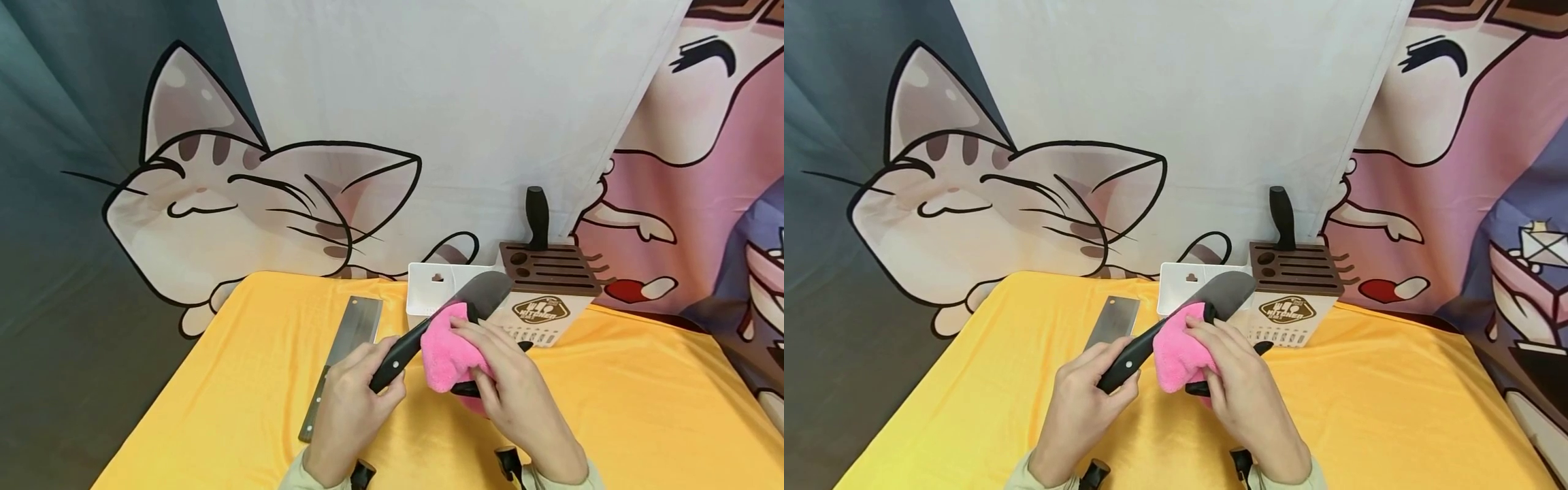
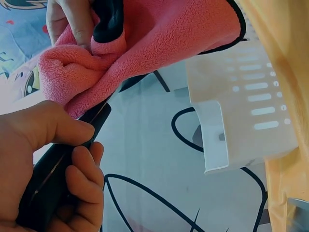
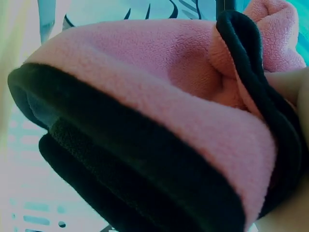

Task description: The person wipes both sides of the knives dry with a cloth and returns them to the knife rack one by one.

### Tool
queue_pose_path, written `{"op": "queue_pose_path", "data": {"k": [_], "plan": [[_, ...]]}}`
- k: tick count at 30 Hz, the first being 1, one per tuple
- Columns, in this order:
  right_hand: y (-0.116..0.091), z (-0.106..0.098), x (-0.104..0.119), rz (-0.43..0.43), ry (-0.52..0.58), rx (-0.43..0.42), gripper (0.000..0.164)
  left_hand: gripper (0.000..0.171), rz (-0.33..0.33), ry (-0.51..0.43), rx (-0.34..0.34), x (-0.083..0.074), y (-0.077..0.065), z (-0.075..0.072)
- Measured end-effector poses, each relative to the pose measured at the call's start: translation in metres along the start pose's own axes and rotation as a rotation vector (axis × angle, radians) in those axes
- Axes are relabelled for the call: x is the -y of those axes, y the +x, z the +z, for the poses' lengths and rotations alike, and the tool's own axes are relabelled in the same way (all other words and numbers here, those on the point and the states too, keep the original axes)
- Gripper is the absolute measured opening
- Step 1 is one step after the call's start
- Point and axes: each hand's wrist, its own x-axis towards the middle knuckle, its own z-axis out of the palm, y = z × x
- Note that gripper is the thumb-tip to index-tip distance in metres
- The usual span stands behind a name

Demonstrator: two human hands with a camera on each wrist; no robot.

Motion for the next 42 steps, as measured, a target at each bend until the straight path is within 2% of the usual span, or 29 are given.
{"op": "queue_pose_path", "data": {"k": [4, 11, 22, 31, 38, 42], "plan": [[0.0, -0.001, 0.0, 0.012, -0.004, -0.007, 0.057, 0.038, 0.011, -0.012, 0.01, -0.001, 0.0, -0.001], [0.002, -0.001, 0.001, 0.012, 0.026, -0.057, 0.055, 0.039, 0.055, -0.082, -0.02, -0.002, 0.001, -0.002], [0.004, -0.003, 0.0, 0.045, 0.019, -0.177, 0.051, 0.041, 0.098, -0.079, 0.008, -0.004, 0.001, -0.005], [0.003, -0.01, -0.006, 0.161, -0.049, -0.259, 0.054, 0.043, 0.077, -0.019, 0.054, -0.005, 0.0, -0.006], [-0.001, -0.014, -0.013, 0.248, -0.105, -0.3, 0.055, 0.044, 0.082, -0.044, 0.073, -0.004, -0.001, -0.007], [-0.005, -0.017, -0.018, 0.322, -0.143, -0.342, 0.047, 0.045, 0.08, -0.051, 0.073, -0.004, 0.0, -0.007]]}}
